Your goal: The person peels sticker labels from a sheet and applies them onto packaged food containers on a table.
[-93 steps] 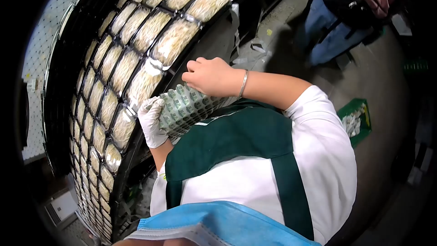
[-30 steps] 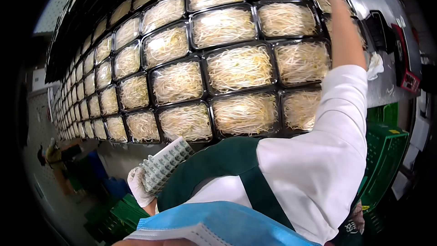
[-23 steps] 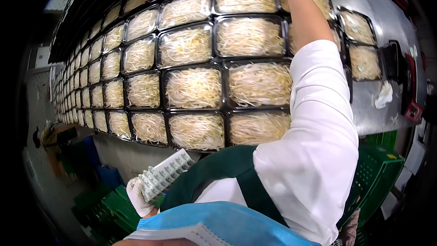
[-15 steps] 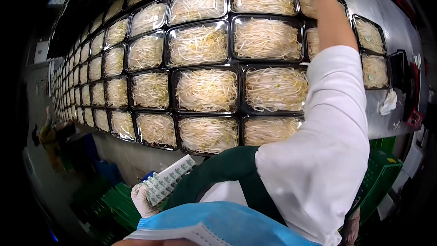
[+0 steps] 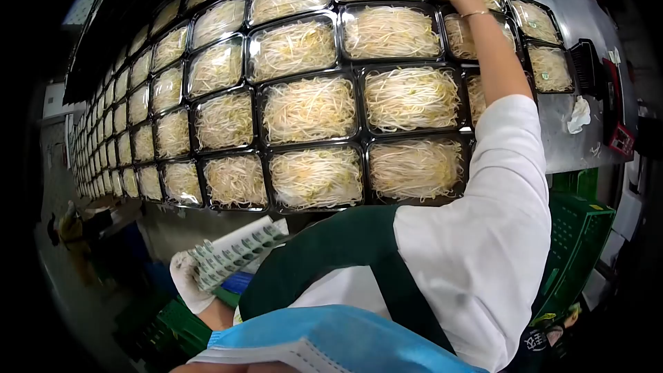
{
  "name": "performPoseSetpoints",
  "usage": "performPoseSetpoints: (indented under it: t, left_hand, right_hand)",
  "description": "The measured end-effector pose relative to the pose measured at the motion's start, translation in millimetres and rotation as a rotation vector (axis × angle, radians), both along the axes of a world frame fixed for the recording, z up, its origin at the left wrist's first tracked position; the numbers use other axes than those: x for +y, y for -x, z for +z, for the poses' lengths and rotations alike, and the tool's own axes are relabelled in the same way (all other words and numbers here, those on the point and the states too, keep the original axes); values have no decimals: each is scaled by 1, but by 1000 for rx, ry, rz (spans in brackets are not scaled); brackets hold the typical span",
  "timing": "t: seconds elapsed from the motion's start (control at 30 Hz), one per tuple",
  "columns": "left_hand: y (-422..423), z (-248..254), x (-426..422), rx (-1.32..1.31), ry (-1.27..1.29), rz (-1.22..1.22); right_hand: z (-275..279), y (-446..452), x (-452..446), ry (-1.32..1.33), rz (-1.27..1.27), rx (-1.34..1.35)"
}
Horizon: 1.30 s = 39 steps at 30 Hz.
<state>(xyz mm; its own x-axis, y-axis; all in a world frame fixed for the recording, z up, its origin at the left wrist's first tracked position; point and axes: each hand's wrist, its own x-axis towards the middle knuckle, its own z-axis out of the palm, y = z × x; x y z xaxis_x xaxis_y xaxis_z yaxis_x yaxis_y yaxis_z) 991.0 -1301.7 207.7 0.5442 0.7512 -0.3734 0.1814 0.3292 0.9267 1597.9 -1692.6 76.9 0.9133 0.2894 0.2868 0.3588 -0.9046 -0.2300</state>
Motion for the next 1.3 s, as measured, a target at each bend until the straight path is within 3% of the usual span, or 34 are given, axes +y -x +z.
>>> performPoseSetpoints:
  t: [0.03, 0.1, 0.17, 0.23, 0.3, 0.33, 0.37, 0.43, 0.5, 0.57, 0.6, 0.8, 0.97, 1.03, 1.07, 1.1, 1.17, 1.23, 1.27, 1.3]
  left_hand:
    - [-1, -1, 4, -13, -1, -5]
    - [-16, -1, 10, -135, 47, -181]
    - [-28, -2, 25, 7, -88, -401]
    - [-48, -9, 26, -67, -39, -576]
    - [-59, -20, 25, -207, 25, -651]
    - [-43, -39, 42, -284, -59, -642]
    - [-44, -58, 43, -395, -133, -638]
    - [-28, -61, 43, -483, 0, -612]
    - [-10, -56, 47, -406, 34, -601]
    - [-3, -49, 50, -413, 96, -625]
    - [0, -50, 53, -421, 98, -643]
    - [-3, -48, 51, -247, -40, -799]
    - [-21, -56, 45, -395, 146, -816]
    - [-35, -69, 44, -362, 122, -792]
    - [-44, -75, 41, -315, 254, -759]
    - [-52, -79, 44, -330, 258, -893]
    - [-61, -81, 37, -289, 333, -827]
    - [-65, -82, 39, -227, 278, -768]
    - [-64, -69, 37, -182, 168, -749]
    - [-62, -57, 37, -77, 93, -721]
  right_hand:
    - [18, 8, 0, 308, -211, 109]
    - [33, 36, -12, 452, -556, -46]
    - [39, 47, -5, 235, -606, -219]
    - [44, 76, 23, -142, -14, -70]
    - [72, 190, 97, -421, 342, 182]
    - [106, 323, 165, -328, 590, 132]
    - [106, 372, 189, -325, 774, 140]
    - [114, 451, 230, -334, 888, 232]
    - [115, 493, 261, -326, 906, 196]
    - [113, 514, 280, -274, 842, 23]
    - [110, 520, 285, -280, 820, -102]
    - [115, 541, 280, -112, 624, -165]
    - [98, 536, 272, -57, 529, -320]
    - [97, 534, 268, -91, 524, -373]
    - [94, 530, 265, -122, 545, -387]
    - [91, 526, 258, -128, 609, -333]
    - [84, 506, 240, -270, 577, -173]
    - [97, 439, 189, -492, 207, 92]
    - [106, 388, 151, -456, 52, 75]
    - [83, 320, 96, -627, -30, 90]
